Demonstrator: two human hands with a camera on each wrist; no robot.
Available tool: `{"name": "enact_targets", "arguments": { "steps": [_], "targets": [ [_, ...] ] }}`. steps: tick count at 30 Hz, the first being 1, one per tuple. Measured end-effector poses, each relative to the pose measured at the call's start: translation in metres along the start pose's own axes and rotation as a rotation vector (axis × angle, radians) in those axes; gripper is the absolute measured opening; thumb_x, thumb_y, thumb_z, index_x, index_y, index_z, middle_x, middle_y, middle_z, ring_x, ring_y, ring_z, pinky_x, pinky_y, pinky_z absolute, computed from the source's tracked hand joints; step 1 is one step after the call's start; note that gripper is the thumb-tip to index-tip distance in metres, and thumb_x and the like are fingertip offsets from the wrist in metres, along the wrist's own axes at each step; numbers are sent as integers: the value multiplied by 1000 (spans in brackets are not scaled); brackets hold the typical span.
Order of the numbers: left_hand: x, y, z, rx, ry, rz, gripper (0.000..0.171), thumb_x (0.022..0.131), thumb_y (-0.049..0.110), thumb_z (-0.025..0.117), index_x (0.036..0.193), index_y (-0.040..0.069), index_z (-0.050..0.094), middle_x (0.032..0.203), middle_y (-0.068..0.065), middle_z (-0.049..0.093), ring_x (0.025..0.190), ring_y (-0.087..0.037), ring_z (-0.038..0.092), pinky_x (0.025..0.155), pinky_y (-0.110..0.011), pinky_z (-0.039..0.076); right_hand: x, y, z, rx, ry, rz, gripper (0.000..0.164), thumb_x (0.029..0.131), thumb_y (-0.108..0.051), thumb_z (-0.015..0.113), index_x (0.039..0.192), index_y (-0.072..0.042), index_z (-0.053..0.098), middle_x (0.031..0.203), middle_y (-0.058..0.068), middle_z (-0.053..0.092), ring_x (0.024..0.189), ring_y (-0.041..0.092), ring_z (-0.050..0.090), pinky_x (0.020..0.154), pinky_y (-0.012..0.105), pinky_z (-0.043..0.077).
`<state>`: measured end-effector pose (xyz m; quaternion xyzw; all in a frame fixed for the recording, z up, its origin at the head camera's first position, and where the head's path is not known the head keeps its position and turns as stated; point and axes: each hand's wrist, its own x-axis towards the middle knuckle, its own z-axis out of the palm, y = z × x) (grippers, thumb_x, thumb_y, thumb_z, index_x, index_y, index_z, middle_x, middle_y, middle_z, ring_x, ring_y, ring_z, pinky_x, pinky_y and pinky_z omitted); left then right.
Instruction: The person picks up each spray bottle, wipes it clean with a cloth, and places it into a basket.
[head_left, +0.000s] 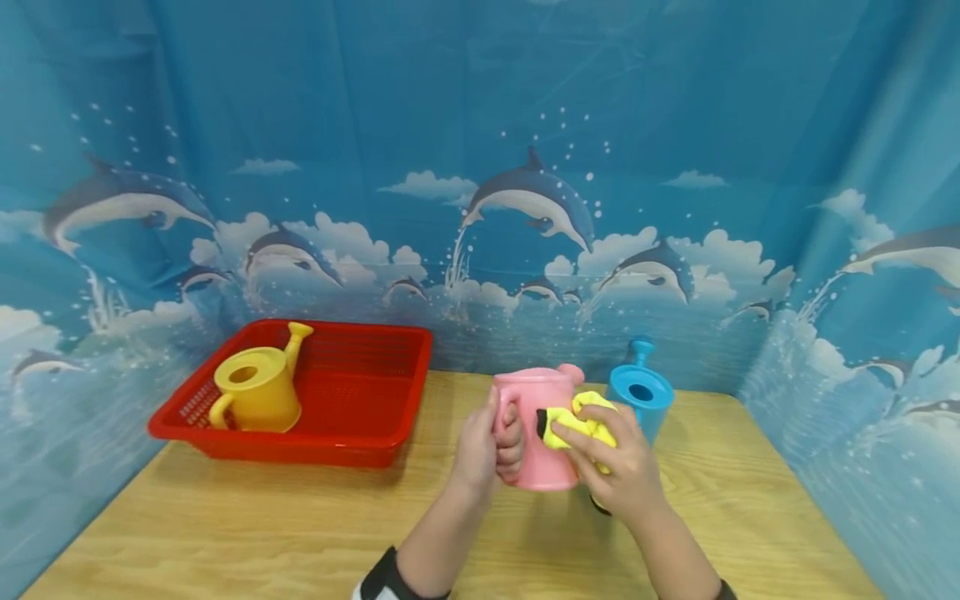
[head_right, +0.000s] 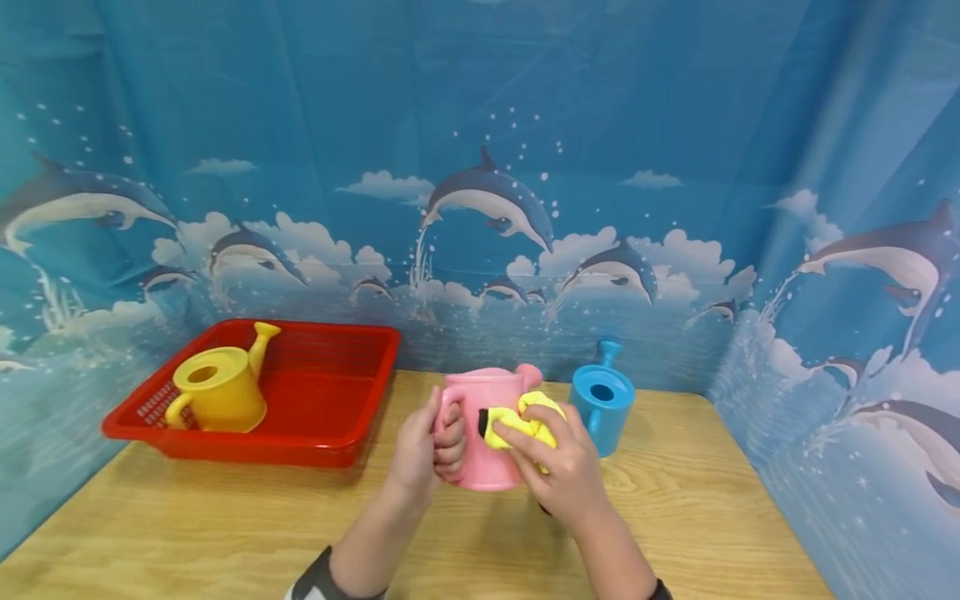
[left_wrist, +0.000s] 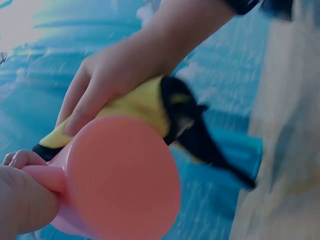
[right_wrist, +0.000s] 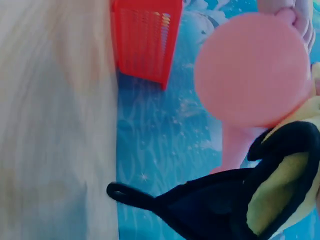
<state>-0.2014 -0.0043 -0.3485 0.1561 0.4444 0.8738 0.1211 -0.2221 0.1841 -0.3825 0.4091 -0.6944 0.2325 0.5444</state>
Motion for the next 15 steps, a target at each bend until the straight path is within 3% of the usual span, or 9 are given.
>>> {"name": "enact_targets", "arguments": {
  "steps": [4, 9, 15],
  "targets": [
    [-6, -10, 13, 45, -23, -78, 47, 106, 44, 20, 69, 17, 32, 49, 10, 24, 39, -1, 20, 38, -19, 14, 1, 8, -10, -18, 83, 93, 32, 96, -33, 60, 93, -5, 74, 97, 22, 62, 88, 35, 53, 88, 28, 40],
    [-8, -14, 20, 72, -25, -96, 47, 105, 45, 23, 69, 16, 33, 50, 10, 24, 39, -1, 21, 38, -17, 17, 2, 11, -16, -27, 115, 133, 34, 95, -33, 61, 92, -1, 74, 95, 24, 61, 88, 35, 51, 94, 20, 38],
    [-7, -7, 15, 44, -6, -109, 47, 106, 44, 21, 68, 17, 32, 49, 10, 23, 39, -1, 19, 38, -17, 15, 4, 6, -10, -11, 99, 72, 31, 96, -33, 60, 91, -6, 75, 95, 22, 62, 84, 35, 51, 84, 31, 41]
  ]
}}
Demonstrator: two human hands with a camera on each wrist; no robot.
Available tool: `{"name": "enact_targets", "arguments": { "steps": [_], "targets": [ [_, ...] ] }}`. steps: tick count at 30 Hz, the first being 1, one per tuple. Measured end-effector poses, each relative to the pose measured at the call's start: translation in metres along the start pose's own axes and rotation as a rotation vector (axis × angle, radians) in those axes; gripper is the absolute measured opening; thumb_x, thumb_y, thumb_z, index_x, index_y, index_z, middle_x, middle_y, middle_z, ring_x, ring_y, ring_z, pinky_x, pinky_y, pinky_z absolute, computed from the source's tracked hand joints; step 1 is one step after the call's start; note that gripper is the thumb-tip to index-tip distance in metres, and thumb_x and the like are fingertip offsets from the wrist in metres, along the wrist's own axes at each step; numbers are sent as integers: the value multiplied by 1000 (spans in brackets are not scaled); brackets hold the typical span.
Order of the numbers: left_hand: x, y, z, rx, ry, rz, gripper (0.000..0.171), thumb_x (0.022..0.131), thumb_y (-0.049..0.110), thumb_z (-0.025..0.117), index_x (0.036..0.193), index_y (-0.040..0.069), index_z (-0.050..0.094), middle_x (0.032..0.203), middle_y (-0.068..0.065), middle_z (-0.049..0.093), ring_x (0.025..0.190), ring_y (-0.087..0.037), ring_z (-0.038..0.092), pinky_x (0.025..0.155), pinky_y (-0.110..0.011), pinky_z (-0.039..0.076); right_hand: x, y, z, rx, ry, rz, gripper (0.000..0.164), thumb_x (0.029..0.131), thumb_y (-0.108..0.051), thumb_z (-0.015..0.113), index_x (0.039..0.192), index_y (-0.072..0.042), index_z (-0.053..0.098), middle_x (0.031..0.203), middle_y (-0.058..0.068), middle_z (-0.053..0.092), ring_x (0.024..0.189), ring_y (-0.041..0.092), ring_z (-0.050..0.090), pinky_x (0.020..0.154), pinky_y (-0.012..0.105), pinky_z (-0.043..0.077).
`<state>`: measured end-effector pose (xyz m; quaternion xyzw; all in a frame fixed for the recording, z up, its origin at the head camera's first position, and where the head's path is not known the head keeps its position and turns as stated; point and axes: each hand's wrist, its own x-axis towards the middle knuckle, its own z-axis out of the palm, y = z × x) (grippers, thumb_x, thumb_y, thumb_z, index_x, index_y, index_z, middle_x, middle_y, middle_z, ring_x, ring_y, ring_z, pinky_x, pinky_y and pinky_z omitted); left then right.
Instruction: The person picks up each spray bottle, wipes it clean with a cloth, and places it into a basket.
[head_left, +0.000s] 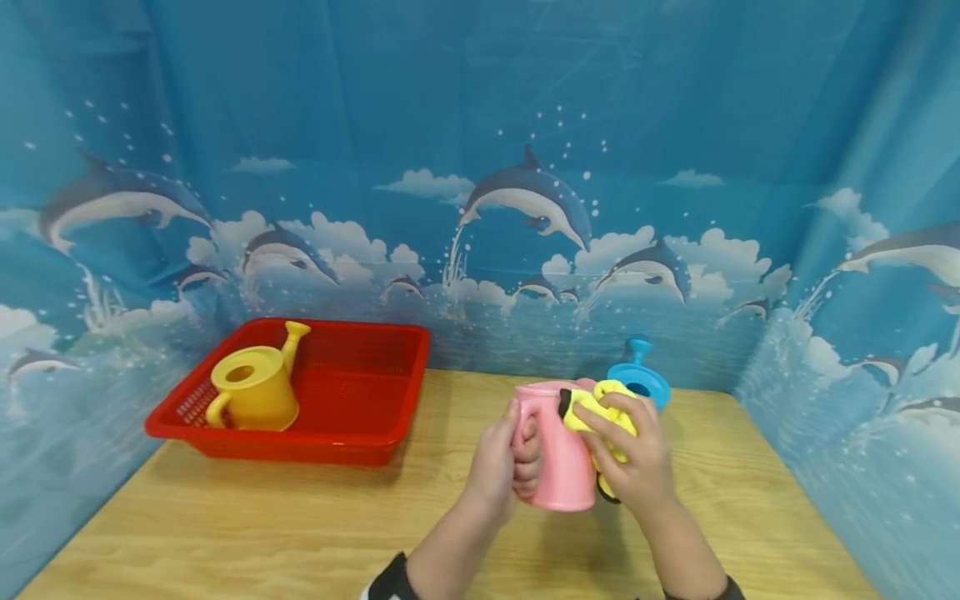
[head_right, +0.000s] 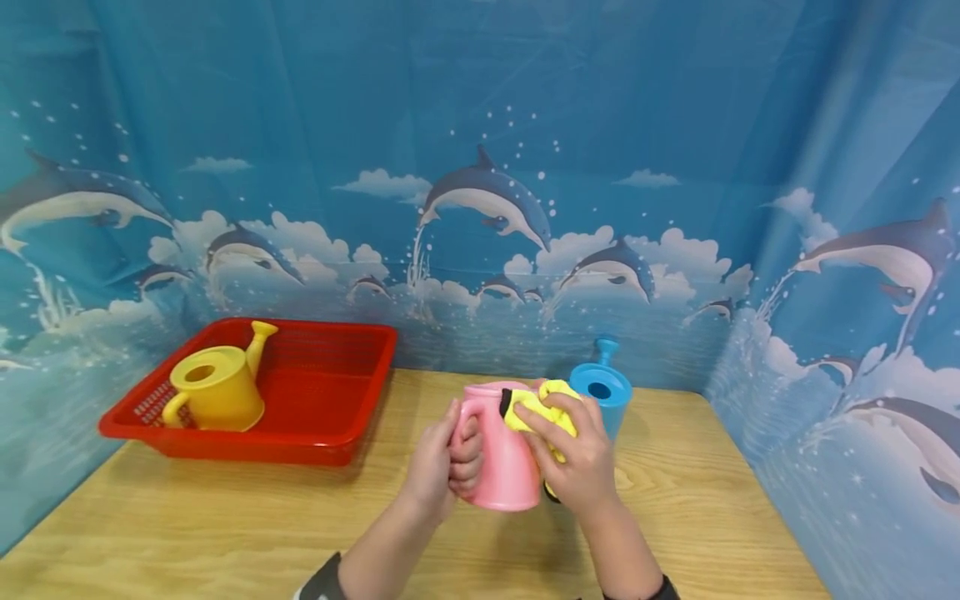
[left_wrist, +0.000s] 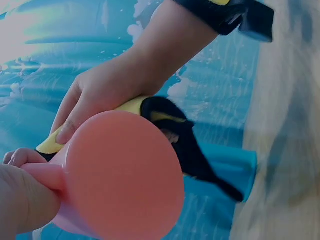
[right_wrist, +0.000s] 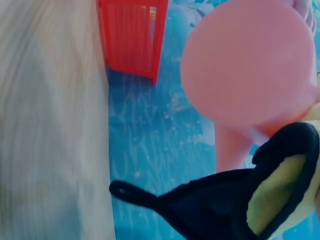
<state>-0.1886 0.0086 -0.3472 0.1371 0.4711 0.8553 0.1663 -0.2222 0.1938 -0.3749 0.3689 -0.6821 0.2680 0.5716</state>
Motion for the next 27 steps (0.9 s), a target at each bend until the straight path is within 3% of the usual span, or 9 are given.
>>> {"name": "enact_targets", "arguments": {
  "steps": [6, 11, 14, 18, 22, 24, 27],
  "targets": [
    [2, 13, -12, -48, -8, 67, 47, 105, 47, 22, 69, 17, 30, 49, 10, 24, 37, -2, 18, 39, -20, 11, -1, -12, 8, 41, -50, -56, 24, 97, -31, 59, 94, -13, 75, 97, 17, 63, 88, 33, 54, 81, 34, 42],
    [3, 25, -25, -140, -52, 167, 46, 106, 40, 16, 68, 19, 32, 48, 11, 24, 39, -4, 13, 41, -25, 3, -3, -21, 14, 85, -108, -106, 22, 97, -28, 58, 96, -15, 75, 97, 15, 63, 89, 32, 56, 85, 35, 44],
    [4, 32, -33, -178, -46, 195, 48, 106, 38, 16, 66, 20, 34, 48, 11, 23, 39, -5, 11, 43, -27, 0, -4, -25, 17, 113, -149, -126, 20, 97, -28, 59, 98, -16, 75, 98, 13, 62, 89, 30, 56, 84, 36, 45],
    [4, 38, -37, -176, -7, 167, 48, 106, 39, 19, 64, 20, 32, 46, 11, 24, 38, -4, 14, 42, -24, 1, -5, -27, 17, 144, -171, -115, 20, 97, -29, 59, 100, -16, 74, 99, 12, 62, 88, 28, 55, 83, 34, 45],
    [5, 35, -32, -100, 41, 133, 46, 105, 42, 24, 66, 19, 27, 47, 10, 22, 37, -3, 16, 39, -20, 8, -6, -21, 14, 190, -158, -59, 22, 97, -31, 59, 100, -15, 74, 101, 15, 60, 91, 27, 54, 87, 29, 42],
    [5, 31, -29, -68, 36, 118, 46, 105, 44, 26, 66, 19, 26, 48, 9, 20, 36, -2, 16, 38, -19, 10, -6, -16, 12, 211, -137, -31, 23, 96, -32, 59, 100, -15, 74, 100, 16, 60, 92, 26, 53, 90, 27, 41],
    [6, 24, -23, -51, -25, 80, 46, 105, 44, 25, 66, 19, 26, 48, 9, 18, 36, -1, 16, 38, -19, 10, -4, -9, 7, 241, -95, -6, 24, 95, -31, 61, 101, -12, 75, 98, 20, 58, 96, 24, 52, 95, 22, 39]
  ]
}}
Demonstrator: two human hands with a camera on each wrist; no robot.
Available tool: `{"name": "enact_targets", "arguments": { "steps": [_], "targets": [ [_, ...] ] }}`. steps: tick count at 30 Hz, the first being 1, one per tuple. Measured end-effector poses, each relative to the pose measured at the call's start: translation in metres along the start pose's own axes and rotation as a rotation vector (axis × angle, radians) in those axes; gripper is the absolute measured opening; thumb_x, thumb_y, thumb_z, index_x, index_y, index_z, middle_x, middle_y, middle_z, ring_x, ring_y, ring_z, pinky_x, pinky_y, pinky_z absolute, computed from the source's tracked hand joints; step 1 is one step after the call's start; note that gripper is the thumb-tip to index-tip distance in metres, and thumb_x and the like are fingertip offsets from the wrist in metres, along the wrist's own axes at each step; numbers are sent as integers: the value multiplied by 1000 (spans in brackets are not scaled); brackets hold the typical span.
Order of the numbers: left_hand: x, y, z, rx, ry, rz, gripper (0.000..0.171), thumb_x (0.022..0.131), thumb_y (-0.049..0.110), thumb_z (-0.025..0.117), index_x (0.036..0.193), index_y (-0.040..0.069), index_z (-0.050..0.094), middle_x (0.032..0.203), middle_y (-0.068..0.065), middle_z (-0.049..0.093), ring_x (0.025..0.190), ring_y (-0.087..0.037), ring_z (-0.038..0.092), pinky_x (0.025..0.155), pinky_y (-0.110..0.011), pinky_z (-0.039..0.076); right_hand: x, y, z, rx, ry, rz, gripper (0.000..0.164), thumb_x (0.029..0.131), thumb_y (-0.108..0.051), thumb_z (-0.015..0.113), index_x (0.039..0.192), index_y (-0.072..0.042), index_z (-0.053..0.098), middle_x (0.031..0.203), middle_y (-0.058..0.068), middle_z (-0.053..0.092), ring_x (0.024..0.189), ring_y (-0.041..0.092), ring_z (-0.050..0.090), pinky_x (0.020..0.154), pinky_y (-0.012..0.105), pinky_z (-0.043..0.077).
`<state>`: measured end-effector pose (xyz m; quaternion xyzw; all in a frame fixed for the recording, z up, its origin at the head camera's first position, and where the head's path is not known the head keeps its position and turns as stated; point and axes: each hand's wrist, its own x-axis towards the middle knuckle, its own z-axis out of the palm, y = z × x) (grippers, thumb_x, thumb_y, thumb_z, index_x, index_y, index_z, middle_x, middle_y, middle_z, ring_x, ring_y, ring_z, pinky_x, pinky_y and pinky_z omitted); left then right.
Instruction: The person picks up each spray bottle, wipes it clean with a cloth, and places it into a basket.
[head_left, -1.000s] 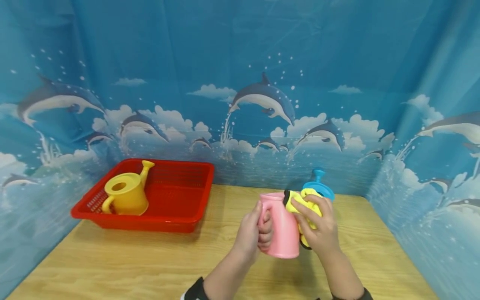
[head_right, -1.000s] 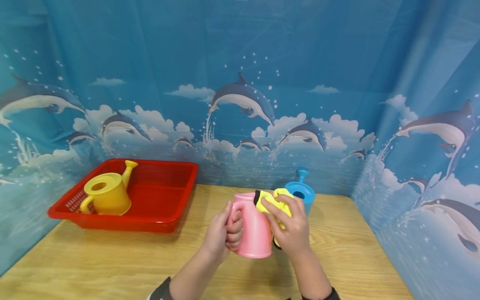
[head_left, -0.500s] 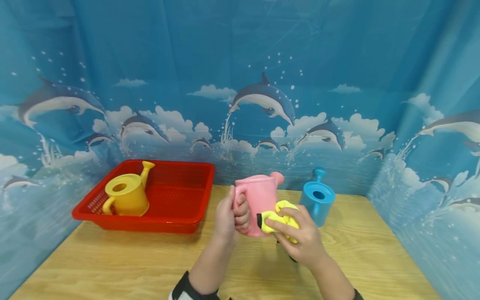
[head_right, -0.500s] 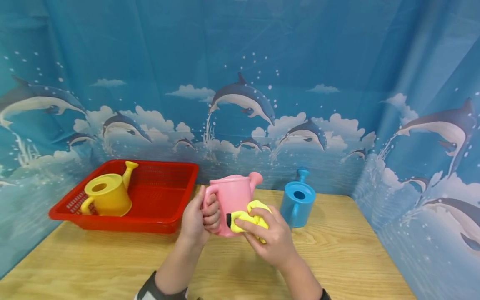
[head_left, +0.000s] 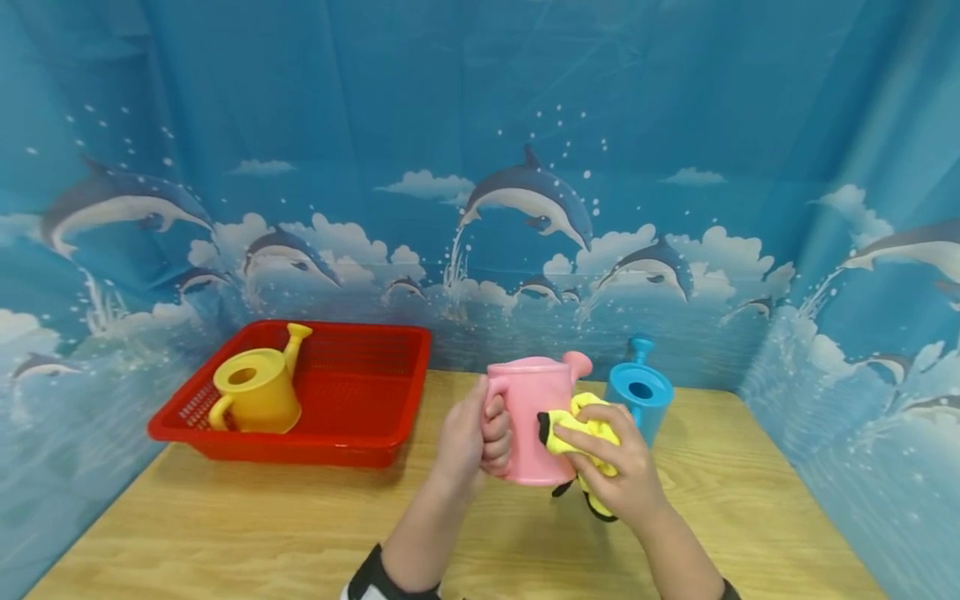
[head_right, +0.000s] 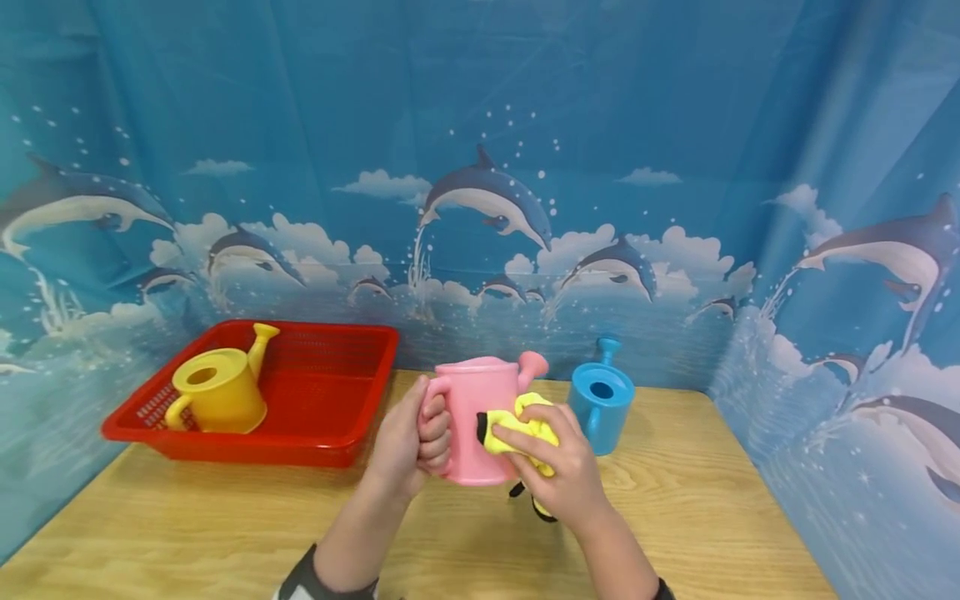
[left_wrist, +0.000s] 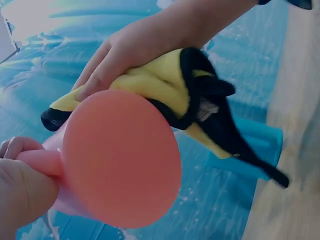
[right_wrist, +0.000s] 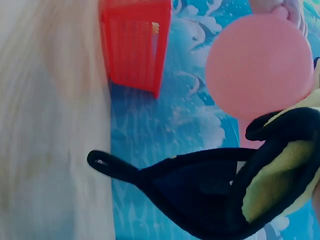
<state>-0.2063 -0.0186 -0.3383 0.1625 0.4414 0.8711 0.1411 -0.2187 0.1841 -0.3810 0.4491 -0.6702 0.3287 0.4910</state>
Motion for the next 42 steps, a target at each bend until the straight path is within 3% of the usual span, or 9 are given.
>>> {"name": "enact_targets", "arguments": {
  "steps": [5, 9, 15, 20, 25, 30, 36, 42],
  "targets": [
    [-2, -10, 9, 5, -121, -73, 46, 105, 41, 22, 65, 19, 28, 49, 10, 19, 36, -1, 17, 39, -21, 9, 2, 7, -13, 26, 95, 28, 29, 93, -28, 64, 97, -2, 73, 96, 28, 53, 106, 20, 51, 98, 18, 42],
    [-4, -14, 14, 17, -144, -92, 46, 105, 41, 22, 66, 19, 28, 48, 10, 20, 36, 0, 19, 38, -20, 10, 2, 10, -20, 16, 139, 60, 34, 92, -29, 65, 92, 5, 71, 95, 31, 52, 108, 17, 53, 95, 16, 44],
    [-3, -12, 14, -5, -71, -88, 46, 105, 42, 23, 66, 19, 28, 48, 10, 20, 36, -1, 17, 38, -19, 10, 0, 9, -19, 21, 92, 86, 32, 93, -29, 65, 96, 2, 72, 97, 28, 54, 109, 16, 52, 97, 17, 43],
    [0, -3, 5, -53, 0, -38, 46, 105, 42, 23, 65, 20, 27, 49, 9, 17, 37, -1, 14, 39, -21, 7, -3, 8, -13, 60, -34, 21, 24, 94, -30, 62, 103, -12, 74, 100, 21, 56, 104, 19, 50, 96, 18, 40],
    [1, 8, -5, -90, 67, 26, 46, 104, 42, 25, 63, 21, 28, 48, 10, 18, 36, -1, 15, 40, -21, 7, -4, 6, -6, 156, -123, -68, 21, 94, -26, 61, 108, -15, 73, 102, 16, 56, 95, 23, 48, 86, 25, 40],
    [2, 13, -10, -95, 57, 43, 46, 105, 42, 24, 63, 21, 28, 47, 11, 22, 36, -2, 17, 40, -21, 7, -5, 6, -3, 210, -154, -76, 22, 94, -24, 62, 111, -15, 72, 103, 15, 56, 94, 23, 47, 83, 28, 39],
    [1, 5, -6, -72, -33, 1, 46, 105, 41, 20, 64, 22, 28, 47, 11, 21, 36, -2, 16, 40, -22, 7, -8, 14, -8, 216, -106, -30, 22, 94, -25, 62, 109, -12, 72, 104, 16, 55, 100, 21, 48, 92, 22, 40],
    [-2, -10, 9, -62, -88, -65, 46, 105, 43, 22, 64, 21, 27, 47, 11, 21, 36, 0, 18, 39, -20, 9, -8, 22, -18, 186, 46, 29, 26, 92, -23, 65, 103, -1, 72, 108, 17, 58, 114, 15, 53, 98, 18, 43]
  ]
}}
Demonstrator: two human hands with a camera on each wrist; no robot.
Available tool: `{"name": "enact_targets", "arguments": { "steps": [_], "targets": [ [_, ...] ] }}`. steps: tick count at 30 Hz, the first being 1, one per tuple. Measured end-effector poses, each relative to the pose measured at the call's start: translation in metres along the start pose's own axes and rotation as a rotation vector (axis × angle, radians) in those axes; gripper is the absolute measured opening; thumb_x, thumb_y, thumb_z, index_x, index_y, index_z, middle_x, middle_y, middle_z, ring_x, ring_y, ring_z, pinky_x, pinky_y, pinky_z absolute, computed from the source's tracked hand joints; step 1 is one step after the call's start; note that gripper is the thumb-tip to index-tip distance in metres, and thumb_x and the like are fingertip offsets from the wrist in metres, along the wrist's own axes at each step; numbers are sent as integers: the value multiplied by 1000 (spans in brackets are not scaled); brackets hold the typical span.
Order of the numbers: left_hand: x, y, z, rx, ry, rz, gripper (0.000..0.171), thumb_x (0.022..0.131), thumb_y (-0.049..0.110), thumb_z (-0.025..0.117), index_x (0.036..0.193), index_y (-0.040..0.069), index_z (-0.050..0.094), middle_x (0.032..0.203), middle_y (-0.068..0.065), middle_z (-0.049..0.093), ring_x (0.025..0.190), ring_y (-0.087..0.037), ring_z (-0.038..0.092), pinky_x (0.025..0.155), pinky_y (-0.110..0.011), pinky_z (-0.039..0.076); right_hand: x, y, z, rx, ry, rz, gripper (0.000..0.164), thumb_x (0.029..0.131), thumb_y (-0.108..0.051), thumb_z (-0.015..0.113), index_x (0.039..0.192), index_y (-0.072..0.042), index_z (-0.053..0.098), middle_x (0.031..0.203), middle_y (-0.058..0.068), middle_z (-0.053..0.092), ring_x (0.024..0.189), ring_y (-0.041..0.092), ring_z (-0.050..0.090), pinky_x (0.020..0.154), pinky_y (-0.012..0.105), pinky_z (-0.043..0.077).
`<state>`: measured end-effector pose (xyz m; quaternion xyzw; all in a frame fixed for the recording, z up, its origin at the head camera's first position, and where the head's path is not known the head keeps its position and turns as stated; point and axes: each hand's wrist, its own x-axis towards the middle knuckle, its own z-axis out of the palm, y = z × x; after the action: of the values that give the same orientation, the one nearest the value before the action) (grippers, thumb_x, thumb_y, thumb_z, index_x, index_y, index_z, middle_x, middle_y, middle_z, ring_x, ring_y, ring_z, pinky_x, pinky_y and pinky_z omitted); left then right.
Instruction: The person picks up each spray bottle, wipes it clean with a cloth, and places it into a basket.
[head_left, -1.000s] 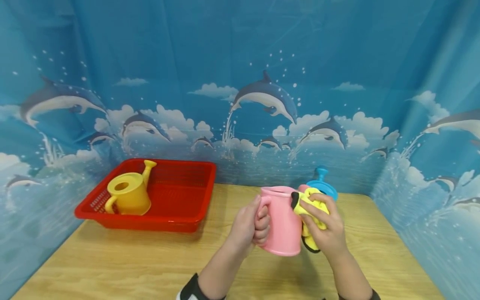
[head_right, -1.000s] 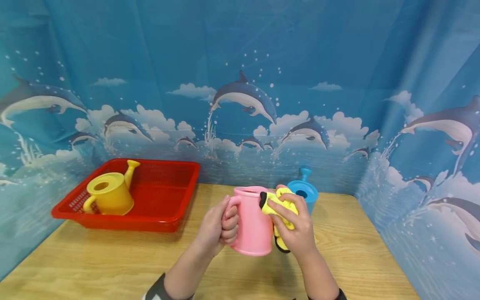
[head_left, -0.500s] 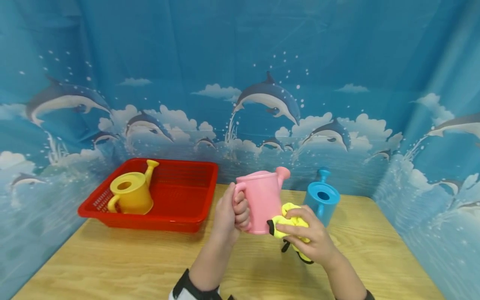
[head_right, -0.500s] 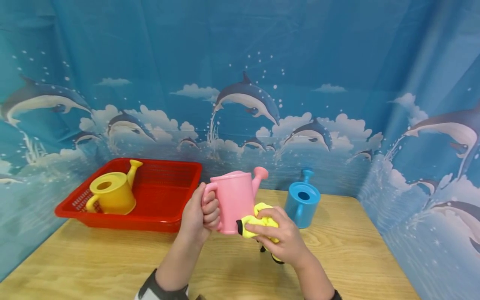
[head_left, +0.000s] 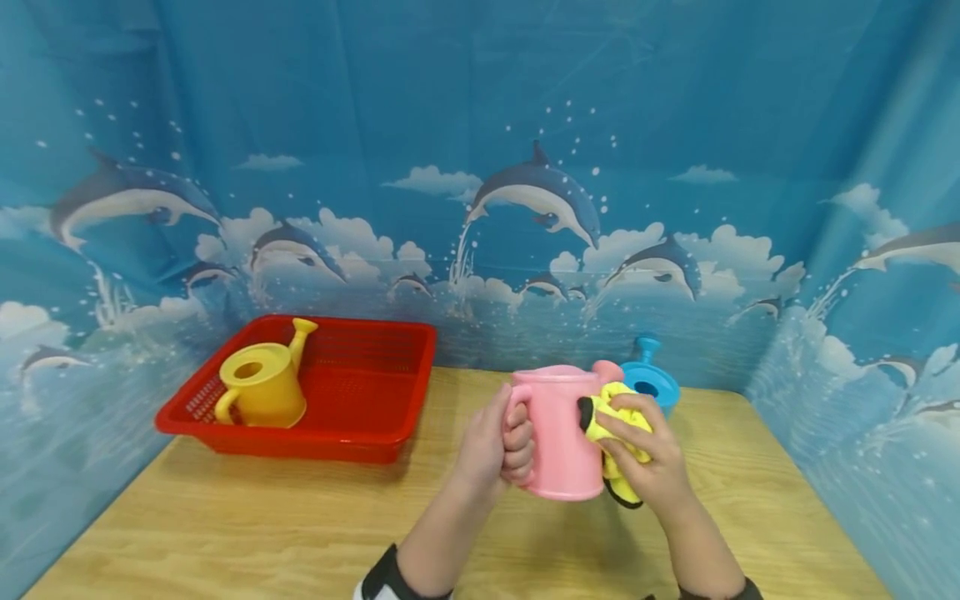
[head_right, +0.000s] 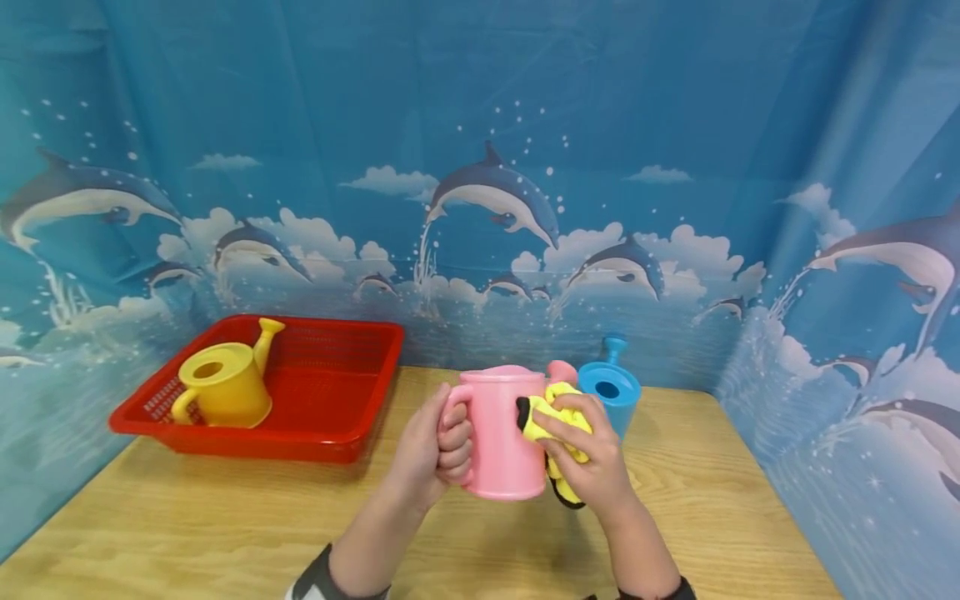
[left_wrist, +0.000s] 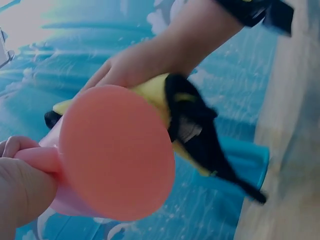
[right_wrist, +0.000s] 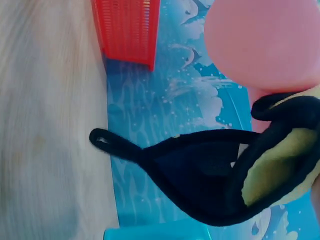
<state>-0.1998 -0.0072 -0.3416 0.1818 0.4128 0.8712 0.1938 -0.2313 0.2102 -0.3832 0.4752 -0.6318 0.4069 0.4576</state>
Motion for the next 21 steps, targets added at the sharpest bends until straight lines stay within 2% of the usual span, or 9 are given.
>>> {"name": "enact_targets", "arguments": {
  "steps": [5, 11, 16, 21],
  "targets": [
    [-1, -11, 12, 29, 37, -37, 47, 104, 46, 25, 65, 20, 27, 47, 11, 21, 37, 0, 17, 37, -18, 12, 1, 3, -8, -108, 87, 27, 30, 92, -25, 65, 107, 1, 72, 105, 16, 61, 113, 10, 55, 97, 17, 44],
    [-2, -9, 11, 34, 73, -32, 48, 103, 48, 28, 65, 20, 26, 47, 10, 19, 37, -1, 15, 37, -18, 11, 1, 1, -2, -218, 74, 46, 36, 95, -29, 61, 109, 2, 70, 97, 21, 60, 109, 9, 53, 98, 18, 41],
    [0, 1, 1, 11, 84, 5, 50, 103, 51, 24, 65, 20, 23, 49, 9, 17, 36, -2, 15, 38, -20, 9, 0, -3, 7, -195, 7, -3, 30, 95, -30, 60, 109, -5, 72, 98, 21, 59, 106, 19, 53, 99, 18, 39],
    [-1, 15, -12, -33, 111, 104, 51, 101, 54, 26, 64, 20, 26, 47, 11, 23, 34, -1, 20, 39, -20, 9, 0, -8, 19, -88, -78, -95, 26, 95, -27, 62, 110, -10, 73, 101, 16, 60, 96, 24, 51, 96, 22, 39]
  ]
}}
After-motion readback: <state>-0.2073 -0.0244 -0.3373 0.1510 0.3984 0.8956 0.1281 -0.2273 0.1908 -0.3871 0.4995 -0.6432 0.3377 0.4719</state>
